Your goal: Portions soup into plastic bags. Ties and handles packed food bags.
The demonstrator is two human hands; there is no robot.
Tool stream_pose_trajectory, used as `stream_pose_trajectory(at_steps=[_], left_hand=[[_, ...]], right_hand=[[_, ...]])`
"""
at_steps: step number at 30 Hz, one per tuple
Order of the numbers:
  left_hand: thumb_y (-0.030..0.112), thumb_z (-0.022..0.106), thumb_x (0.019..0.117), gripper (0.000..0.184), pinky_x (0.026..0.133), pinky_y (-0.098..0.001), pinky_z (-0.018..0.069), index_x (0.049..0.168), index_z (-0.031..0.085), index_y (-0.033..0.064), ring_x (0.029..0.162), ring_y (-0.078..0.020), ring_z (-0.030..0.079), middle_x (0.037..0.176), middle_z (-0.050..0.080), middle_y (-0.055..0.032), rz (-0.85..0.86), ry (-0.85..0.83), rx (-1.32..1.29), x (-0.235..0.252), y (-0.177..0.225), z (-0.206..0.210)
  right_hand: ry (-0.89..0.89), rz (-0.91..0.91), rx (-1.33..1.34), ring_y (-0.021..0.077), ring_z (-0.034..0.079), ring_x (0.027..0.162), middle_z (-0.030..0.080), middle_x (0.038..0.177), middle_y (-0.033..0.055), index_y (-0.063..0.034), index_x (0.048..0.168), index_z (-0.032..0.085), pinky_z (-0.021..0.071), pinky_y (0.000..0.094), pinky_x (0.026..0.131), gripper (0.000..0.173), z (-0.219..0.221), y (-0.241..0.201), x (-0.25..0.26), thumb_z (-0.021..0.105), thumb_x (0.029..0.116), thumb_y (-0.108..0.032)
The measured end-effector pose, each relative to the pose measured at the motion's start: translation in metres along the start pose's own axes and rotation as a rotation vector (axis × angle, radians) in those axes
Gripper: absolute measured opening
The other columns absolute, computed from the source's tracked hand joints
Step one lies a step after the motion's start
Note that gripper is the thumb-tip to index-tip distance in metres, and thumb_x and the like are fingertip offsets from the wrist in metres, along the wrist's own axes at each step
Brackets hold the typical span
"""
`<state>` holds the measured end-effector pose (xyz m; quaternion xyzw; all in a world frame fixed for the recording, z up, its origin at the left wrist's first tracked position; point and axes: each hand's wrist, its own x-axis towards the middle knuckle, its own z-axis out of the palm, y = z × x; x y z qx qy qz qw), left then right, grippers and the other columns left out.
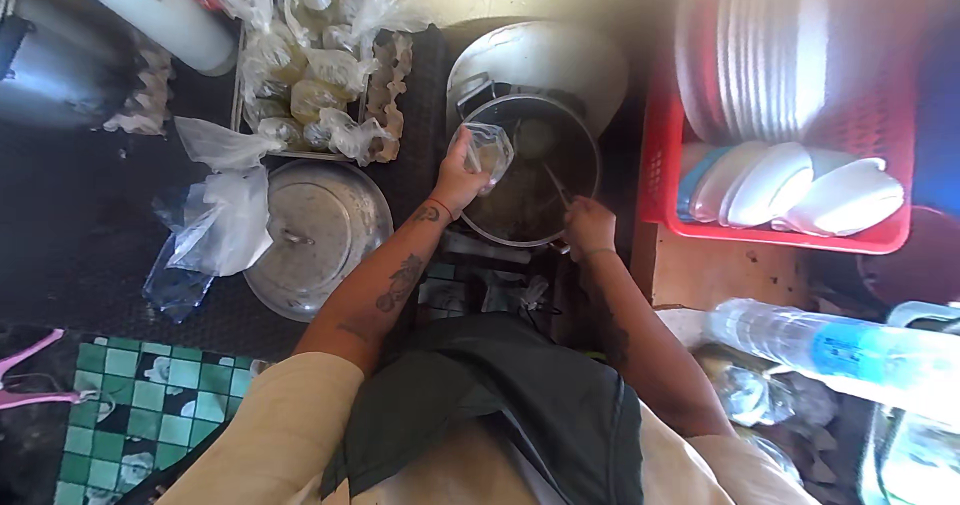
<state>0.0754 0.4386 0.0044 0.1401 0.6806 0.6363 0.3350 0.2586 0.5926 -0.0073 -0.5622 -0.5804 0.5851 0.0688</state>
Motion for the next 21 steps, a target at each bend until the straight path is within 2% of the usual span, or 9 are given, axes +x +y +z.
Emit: stream_pose_trajectory(at_steps=[2,6,10,13,15,16,18,19,21], left_hand=[[-0.02,0.069,0.0749,0.11,0.081,-0.0349,0.0579,0.166,0.013,0.0097,0.11,-0.021,0.064,0.172,0.014,-0.011,0.002,0.004,-0.006,0.0,0.0,0.001],[-0.02,0.067,0.0763,0.108,0.081,-0.0357,0.0574,0.166,0.014,0.01,0.114,-0.0229,0.063,0.171,0.016,-0.0109,-0.001,0.014,0.002,0.002,0.0,0.001],[-0.021,0.066,0.0765,0.108,0.079,-0.0358,0.058,0.166,0.013,0.0097,0.111,-0.0233,0.064,0.171,0.017,-0.0129,-0.009,0.014,-0.021,0.001,0.002,0.002],[-0.021,0.066,0.076,0.11,0.087,-0.0377,0.0582,0.166,0.011,0.0098,0.121,-0.0242,0.061,0.171,0.015,-0.012,-0.008,0.001,-0.033,0.0,0.004,0.002],[-0.02,0.067,0.075,0.111,0.086,-0.0382,0.0582,0.166,0.012,0.0102,0.121,-0.0242,0.061,0.171,0.016,-0.0112,-0.003,0.001,-0.043,-0.001,0.003,0.003],[-0.02,0.067,0.0747,0.111,0.087,-0.0384,0.0586,0.166,0.012,0.01,0.122,-0.0242,0.061,0.171,0.016,-0.0107,-0.001,0.001,-0.046,-0.001,0.002,0.003],[-0.02,0.068,0.0743,0.11,0.087,-0.0377,0.0585,0.166,0.014,0.0094,0.125,-0.0239,0.059,0.172,0.013,-0.0099,0.009,0.001,-0.045,-0.001,0.002,0.002],[-0.02,0.068,0.0741,0.11,0.084,-0.0368,0.0587,0.166,0.015,0.0092,0.123,-0.0235,0.06,0.172,0.013,-0.0102,0.013,0.001,-0.043,-0.002,0.002,0.001],[-0.02,0.068,0.0742,0.109,0.084,-0.0365,0.0587,0.165,0.015,0.0088,0.124,-0.0233,0.06,0.172,0.013,-0.0105,0.016,-0.007,-0.042,-0.002,0.003,0.001]], right_hand=[[-0.002,-0.048,-0.033,0.0093,0.046,0.057,0.056,0.084,0.0045,-0.0056,0.14,0.056,0.0421,0.0266,0.052,0.035,-0.011,-0.006,-0.013,0.043,0.1112,-0.021],[0.015,-0.112,-0.112,0.0089,0.046,0.054,0.057,0.08,0.0033,-0.0072,0.136,0.059,0.0425,0.0262,0.051,0.033,-0.026,-0.019,-0.031,0.045,0.1117,-0.024],[0.031,-0.143,-0.171,0.0099,0.05,0.059,0.059,0.086,0.006,-0.0053,0.137,0.058,0.0463,0.0273,0.055,0.033,-0.03,-0.02,-0.034,0.044,0.1118,-0.022],[0.033,-0.169,-0.266,0.0189,0.057,0.07,0.063,0.097,0.0153,-0.0023,0.139,0.056,0.0513,0.0381,0.067,0.036,-0.025,-0.013,-0.029,0.043,0.1116,-0.022],[0.034,-0.181,-0.344,0.0263,0.063,0.08,0.066,0.104,0.0202,-0.0005,0.14,0.055,0.0544,0.0461,0.077,0.038,-0.021,-0.004,-0.023,0.042,0.1117,-0.022],[0.041,-0.194,-0.405,0.032,0.066,0.086,0.067,0.108,0.0231,0.0003,0.14,0.055,0.0544,0.0521,0.082,0.038,-0.019,0.0,-0.019,0.042,0.1114,-0.022],[0.052,-0.213,-0.547,0.0442,0.066,0.108,0.067,0.119,0.0281,0.0008,0.139,0.058,0.0502,0.0631,0.094,0.039,-0.014,0.003,-0.016,0.041,0.1108,-0.02],[0.052,-0.22,-0.615,0.0474,0.064,0.115,0.066,0.124,0.0299,0.0012,0.139,0.058,0.0479,0.0657,0.098,0.039,-0.012,0.005,-0.015,0.04,0.111,-0.02],[0.053,-0.212,-0.722,0.0491,0.063,0.118,0.065,0.126,0.0312,0.001,0.141,0.056,0.0475,0.0665,0.099,0.041,-0.009,0.008,-0.013,0.037,0.1115,-0.021]])
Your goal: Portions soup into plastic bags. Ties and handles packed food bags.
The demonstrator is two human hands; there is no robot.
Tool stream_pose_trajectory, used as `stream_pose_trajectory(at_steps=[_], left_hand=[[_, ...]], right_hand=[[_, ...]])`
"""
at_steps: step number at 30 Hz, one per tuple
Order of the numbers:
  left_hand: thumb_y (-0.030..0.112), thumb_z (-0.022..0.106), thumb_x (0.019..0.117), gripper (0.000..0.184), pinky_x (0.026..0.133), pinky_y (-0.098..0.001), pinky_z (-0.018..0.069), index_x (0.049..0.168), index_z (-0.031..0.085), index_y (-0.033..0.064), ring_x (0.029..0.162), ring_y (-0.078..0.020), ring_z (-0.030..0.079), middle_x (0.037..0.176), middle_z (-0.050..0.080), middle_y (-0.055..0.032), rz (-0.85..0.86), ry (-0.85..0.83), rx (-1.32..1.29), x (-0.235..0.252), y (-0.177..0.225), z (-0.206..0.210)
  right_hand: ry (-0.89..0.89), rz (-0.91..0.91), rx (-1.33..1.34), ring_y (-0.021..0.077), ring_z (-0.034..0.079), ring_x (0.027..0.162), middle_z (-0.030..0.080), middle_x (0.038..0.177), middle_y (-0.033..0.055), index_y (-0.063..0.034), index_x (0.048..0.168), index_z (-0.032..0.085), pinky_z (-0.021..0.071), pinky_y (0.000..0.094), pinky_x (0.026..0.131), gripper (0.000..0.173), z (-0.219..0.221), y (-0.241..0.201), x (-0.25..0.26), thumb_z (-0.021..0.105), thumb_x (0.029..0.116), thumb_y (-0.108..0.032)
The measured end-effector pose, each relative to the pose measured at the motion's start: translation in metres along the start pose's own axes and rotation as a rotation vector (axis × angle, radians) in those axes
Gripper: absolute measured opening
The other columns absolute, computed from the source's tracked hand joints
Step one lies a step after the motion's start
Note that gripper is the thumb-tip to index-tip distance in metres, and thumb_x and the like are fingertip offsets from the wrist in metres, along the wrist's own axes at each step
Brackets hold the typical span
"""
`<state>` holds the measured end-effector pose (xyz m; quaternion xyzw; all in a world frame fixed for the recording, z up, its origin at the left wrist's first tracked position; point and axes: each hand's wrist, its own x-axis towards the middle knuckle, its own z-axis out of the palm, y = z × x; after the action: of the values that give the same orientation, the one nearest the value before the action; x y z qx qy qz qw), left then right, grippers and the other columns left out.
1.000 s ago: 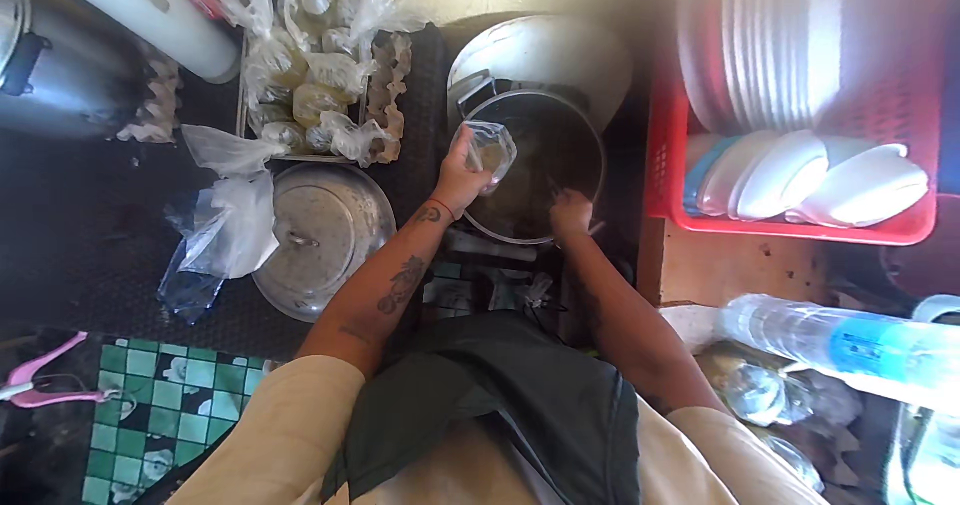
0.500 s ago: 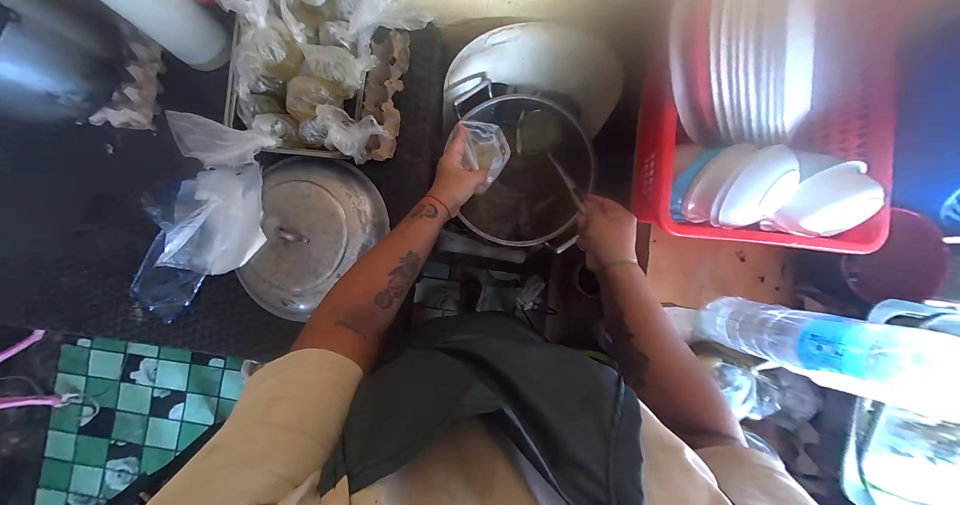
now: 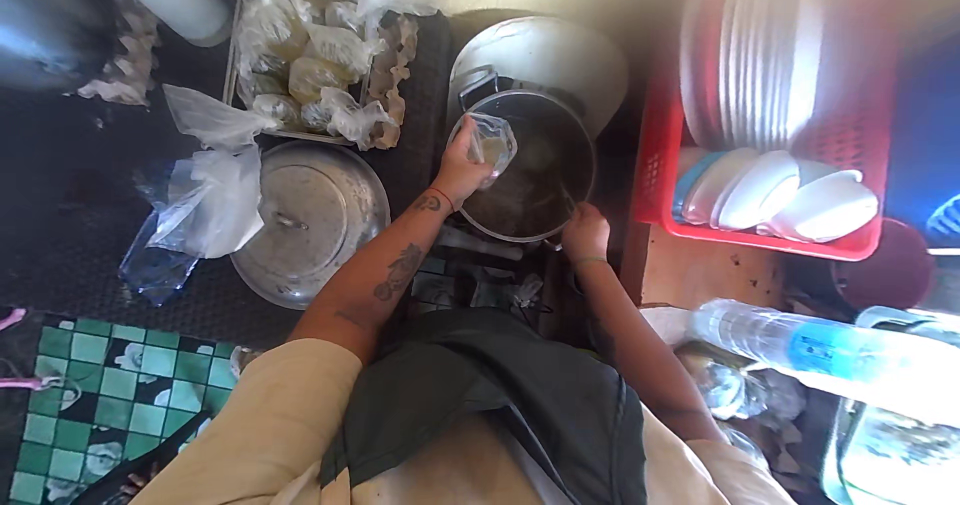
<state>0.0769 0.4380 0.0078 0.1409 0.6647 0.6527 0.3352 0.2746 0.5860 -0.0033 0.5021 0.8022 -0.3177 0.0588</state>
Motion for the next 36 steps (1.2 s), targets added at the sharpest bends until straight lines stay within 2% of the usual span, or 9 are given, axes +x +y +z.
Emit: stream_pose_trajectory(at_steps=[8,13,19,20,23,25,27,33,36], left_hand=[[-0.018,0.068,0.077,0.105,0.076,-0.0344,0.0581,0.165,0.018,0.0095,0.105,-0.0208,0.065,0.172,0.014,-0.0113,-0.008,0.012,0.015,-0.002,0.005,-0.001],[-0.018,0.067,0.0767,0.104,0.069,-0.0321,0.058,0.164,0.019,0.0084,0.097,-0.0194,0.066,0.17,0.018,-0.0131,0.014,0.017,0.007,-0.002,0.003,-0.004],[-0.018,0.067,0.0773,0.105,0.071,-0.0318,0.0574,0.165,0.017,0.0101,0.094,-0.0178,0.066,0.17,0.018,-0.0122,0.007,0.018,0.008,0.0,-0.005,-0.004],[-0.017,0.068,0.0769,0.105,0.073,-0.0335,0.0582,0.165,0.018,0.0107,0.097,-0.0189,0.066,0.169,0.021,-0.0124,0.008,0.033,0.027,-0.002,-0.005,-0.008],[-0.01,0.077,0.0756,0.103,0.095,-0.0442,0.0597,0.163,0.025,0.0111,0.129,-0.0252,0.058,0.162,0.038,-0.0125,0.071,-0.053,0.062,-0.009,-0.005,-0.014],[-0.008,0.075,0.0785,0.094,0.09,-0.0436,0.0617,0.159,0.033,0.0155,0.122,-0.0236,0.063,0.149,0.052,-0.0103,0.112,-0.145,0.105,-0.011,-0.003,-0.01],[-0.009,0.072,0.0818,0.088,0.079,-0.0363,0.06,0.157,0.034,0.0185,0.102,-0.016,0.065,0.139,0.057,-0.0075,0.101,-0.146,0.193,-0.013,0.0,-0.007],[-0.003,0.067,0.088,0.088,0.08,-0.0301,0.0571,0.162,0.021,0.0093,0.1,-0.012,0.062,0.147,0.048,-0.0139,0.095,-0.154,0.371,-0.013,0.005,-0.004],[-0.006,0.062,0.0882,0.089,0.071,-0.021,0.0532,0.162,0.014,0.006,0.093,-0.0053,0.06,0.15,0.041,-0.0126,0.107,-0.151,0.351,-0.015,0.009,0.004]], right_hand=[[-0.051,0.065,-0.154,0.049,0.065,0.116,0.065,0.124,0.0312,-0.0026,0.149,0.046,0.0508,0.0643,0.097,0.042,0.017,-0.006,0.002,0.035,0.1123,-0.02],[-0.051,0.08,0.154,0.0428,0.061,0.125,0.064,0.131,0.0287,0.003,0.139,0.058,0.0455,0.0587,0.108,0.038,0.03,0.009,0.014,0.041,0.111,-0.016],[-0.053,0.201,0.527,0.0263,0.064,0.087,0.066,0.111,0.0206,-0.0018,0.142,0.054,0.0542,0.0446,0.079,0.039,0.021,0.018,-0.009,0.042,0.1119,-0.023],[-0.05,0.174,0.525,0.0268,0.065,0.09,0.066,0.113,0.0214,-0.0002,0.141,0.054,0.0546,0.0445,0.082,0.038,0.017,0.014,-0.015,0.043,0.1116,-0.021],[-0.006,0.085,0.493,0.0347,0.068,0.112,0.067,0.125,0.0256,0.0037,0.137,0.059,0.0551,0.0523,0.099,0.037,0.006,0.013,-0.03,0.049,0.1079,-0.017],[0.052,0.094,0.542,0.0358,0.068,0.113,0.068,0.122,0.0256,0.0044,0.132,0.062,0.0541,0.0533,0.101,0.034,0.006,0.018,-0.035,0.051,0.1066,-0.015],[0.04,0.096,0.586,0.0381,0.067,0.115,0.067,0.124,0.0275,0.0066,0.133,0.061,0.052,0.0541,0.103,0.034,0.005,0.023,-0.032,0.049,0.1076,-0.012],[0.016,0.151,0.72,0.0408,0.065,0.117,0.067,0.125,0.0277,0.0036,0.135,0.061,0.0513,0.059,0.102,0.034,0.01,0.028,-0.04,0.048,0.1076,-0.013],[0.013,0.122,0.717,0.0395,0.065,0.118,0.067,0.124,0.0272,0.0051,0.134,0.061,0.051,0.0565,0.103,0.034,0.012,0.032,-0.041,0.048,0.107,-0.01]])
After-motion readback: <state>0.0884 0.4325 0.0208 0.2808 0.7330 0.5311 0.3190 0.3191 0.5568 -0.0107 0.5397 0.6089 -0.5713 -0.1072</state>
